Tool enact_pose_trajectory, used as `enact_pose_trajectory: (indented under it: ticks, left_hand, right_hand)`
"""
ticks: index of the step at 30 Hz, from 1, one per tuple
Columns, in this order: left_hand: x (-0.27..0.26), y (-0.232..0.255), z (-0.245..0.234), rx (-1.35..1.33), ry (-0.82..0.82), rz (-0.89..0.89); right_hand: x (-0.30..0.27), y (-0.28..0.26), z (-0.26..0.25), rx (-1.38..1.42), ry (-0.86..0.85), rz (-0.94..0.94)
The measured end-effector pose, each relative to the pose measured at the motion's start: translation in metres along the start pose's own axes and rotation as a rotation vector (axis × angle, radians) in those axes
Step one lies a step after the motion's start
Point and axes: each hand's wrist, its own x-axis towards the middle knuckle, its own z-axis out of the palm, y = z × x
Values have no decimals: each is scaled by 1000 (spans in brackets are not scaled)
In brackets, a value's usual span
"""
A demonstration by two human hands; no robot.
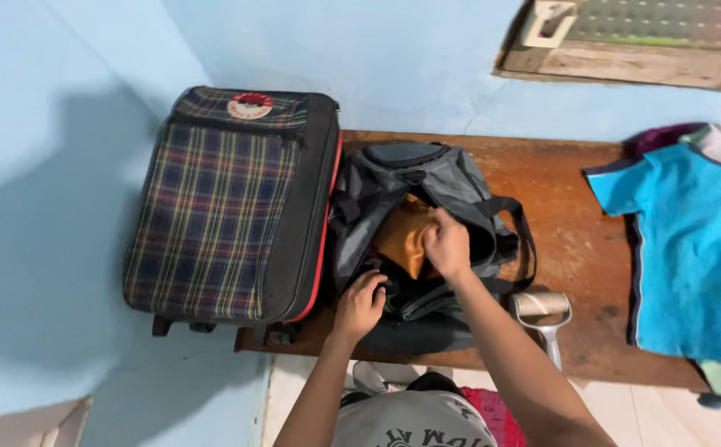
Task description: The person unpacks clothes from a gray duffel bag and a plaid suitcase on a wooden table. They remove shirts, pants, and shorts one by one, unfold them, and place them on the table. The person also opens the suitcase to reveal folded clothes inside.
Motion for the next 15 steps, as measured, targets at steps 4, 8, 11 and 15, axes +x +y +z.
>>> enact_pose_trajectory:
  ticks: [4,8,11,15]
  left_hand:
    - [12,-8,12,-385,-126,-123]
    - [29,13,0,-1395,-149,-791]
    - [39,37,-13,-1475,-173,-863]
    - [39,60,-15,-1156,-126,-741]
  right_hand:
    - [-20,-15,-41,702,35,100]
    - [-66,-19,-65,696,-331,-57]
    - [-109,-27,-69,499,-576,-22]
    - [-141,-33,-87,832,-675,259]
